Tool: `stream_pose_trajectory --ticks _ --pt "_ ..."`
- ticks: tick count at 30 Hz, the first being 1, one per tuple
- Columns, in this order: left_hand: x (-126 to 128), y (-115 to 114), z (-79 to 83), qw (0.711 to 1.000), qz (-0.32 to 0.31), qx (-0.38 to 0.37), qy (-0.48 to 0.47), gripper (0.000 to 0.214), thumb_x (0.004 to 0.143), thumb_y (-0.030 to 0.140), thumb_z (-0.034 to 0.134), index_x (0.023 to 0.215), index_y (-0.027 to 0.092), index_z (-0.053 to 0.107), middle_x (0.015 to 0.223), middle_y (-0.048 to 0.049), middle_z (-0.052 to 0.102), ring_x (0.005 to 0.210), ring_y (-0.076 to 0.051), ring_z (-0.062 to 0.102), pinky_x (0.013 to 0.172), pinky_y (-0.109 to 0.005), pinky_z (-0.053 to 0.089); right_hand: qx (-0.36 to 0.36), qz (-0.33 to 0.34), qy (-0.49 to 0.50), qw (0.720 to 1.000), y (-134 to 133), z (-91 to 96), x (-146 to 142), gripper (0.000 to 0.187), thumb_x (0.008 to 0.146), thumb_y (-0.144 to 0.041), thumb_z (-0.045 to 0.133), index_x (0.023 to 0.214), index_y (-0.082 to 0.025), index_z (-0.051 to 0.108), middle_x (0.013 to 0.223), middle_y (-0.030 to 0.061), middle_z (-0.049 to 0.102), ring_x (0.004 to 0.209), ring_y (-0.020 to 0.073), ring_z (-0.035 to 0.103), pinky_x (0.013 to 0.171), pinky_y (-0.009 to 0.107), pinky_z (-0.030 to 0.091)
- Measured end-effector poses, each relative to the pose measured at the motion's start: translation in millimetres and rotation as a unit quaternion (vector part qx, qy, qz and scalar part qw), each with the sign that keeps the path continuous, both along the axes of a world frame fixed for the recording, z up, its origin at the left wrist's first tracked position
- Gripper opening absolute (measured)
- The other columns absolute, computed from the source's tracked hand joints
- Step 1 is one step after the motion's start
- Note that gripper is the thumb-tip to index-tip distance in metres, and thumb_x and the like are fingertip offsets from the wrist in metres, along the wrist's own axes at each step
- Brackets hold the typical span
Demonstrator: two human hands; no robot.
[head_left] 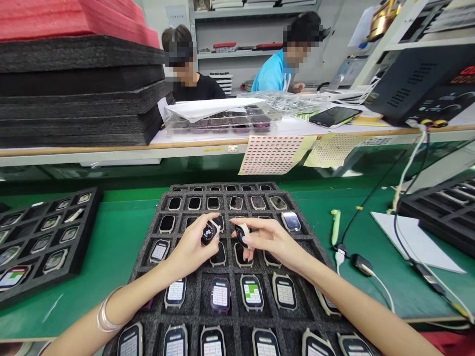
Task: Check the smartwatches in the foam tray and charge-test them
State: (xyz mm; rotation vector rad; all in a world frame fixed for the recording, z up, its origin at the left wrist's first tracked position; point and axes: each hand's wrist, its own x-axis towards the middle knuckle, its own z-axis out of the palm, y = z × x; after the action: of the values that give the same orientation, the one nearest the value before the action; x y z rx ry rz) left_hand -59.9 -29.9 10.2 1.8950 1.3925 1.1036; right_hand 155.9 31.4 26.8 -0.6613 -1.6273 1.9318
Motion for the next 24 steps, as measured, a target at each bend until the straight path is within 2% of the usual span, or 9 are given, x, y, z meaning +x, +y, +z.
stream_pose_trajectory --ticks 5,9,13,17,21,24 --pt "-0.5 -0.9 -0.2 1.000 0.010 0.014 -0.014 0.046 0.081 0.013 0.052 0.126 0.020 0.045 0.128 -0.0098 0.056 0.121 -0.022 0.050 0.105 -0.038 0.036 0.000 0.004 -0.002 1.000 -0.5 0.0 0.4 0.051 0.078 -0.030 0.074 0.124 -0.015 0.059 0.100 0.0094 0.067 0.060 0.0145 0.066 0.057 0.027 0.057" --pt "-1.9 -0.2 -1.2 1.000 0.011 0.009 -0.015 0.043 0.079 0.012 0.053 0.121 0.020 0.049 0.121 -0.0081 0.059 0.116 -0.022 0.054 0.102 -0.037 0.039 0.004 -0.005 0.001 1.000 -1.8 0.1 0.6 0.047 0.080 -0.028 0.072 0.123 -0.015 0.060 0.101 0.0091 0.067 0.059 0.0138 0.066 0.058 0.027 0.056" --pt "-2.1 0.0 -1.3 1.000 0.013 0.009 -0.027 0.044 0.082 0.015 0.053 0.125 0.020 0.046 0.127 -0.0090 0.056 0.121 -0.023 0.050 0.104 -0.037 0.036 0.001 -0.011 0.000 1.000 -2.6 0.7 0.1 0.049 0.078 -0.028 0.073 0.124 -0.016 0.060 0.101 0.0091 0.066 0.061 0.0138 0.066 0.059 0.027 0.056" --pt "-1.8 -0.9 -0.3 1.000 0.011 0.003 -0.020 0.042 0.081 0.013 0.052 0.122 0.020 0.047 0.122 -0.0084 0.058 0.117 -0.022 0.052 0.103 -0.036 0.036 0.005 -0.013 -0.009 1.000 -2.4 1.2 0.0 0.048 0.078 -0.029 0.073 0.123 -0.015 0.060 0.098 0.0084 0.067 0.059 0.0135 0.065 0.058 0.027 0.055" --pt "-2.3 -1.5 0.4 1.000 0.008 0.010 -0.028 0.046 0.083 0.014 0.052 0.127 0.021 0.043 0.128 -0.0082 0.054 0.121 -0.021 0.048 0.105 -0.034 0.034 0.001 -0.009 -0.011 1.000 -2.5 1.5 -0.1 0.049 0.078 -0.029 0.074 0.123 -0.015 0.060 0.100 0.0086 0.066 0.060 0.0134 0.065 0.059 0.027 0.055" --pt "-3.0 -1.0 0.0 1.000 -0.001 0.003 -0.022 0.044 0.082 0.013 0.052 0.125 0.021 0.046 0.125 -0.0075 0.056 0.120 -0.020 0.049 0.104 -0.033 0.034 0.000 -0.004 -0.017 1.000 -2.3 1.6 -0.8 0.048 0.078 -0.028 0.074 0.122 -0.014 0.061 0.097 0.0078 0.067 0.059 0.0127 0.065 0.058 0.025 0.054"
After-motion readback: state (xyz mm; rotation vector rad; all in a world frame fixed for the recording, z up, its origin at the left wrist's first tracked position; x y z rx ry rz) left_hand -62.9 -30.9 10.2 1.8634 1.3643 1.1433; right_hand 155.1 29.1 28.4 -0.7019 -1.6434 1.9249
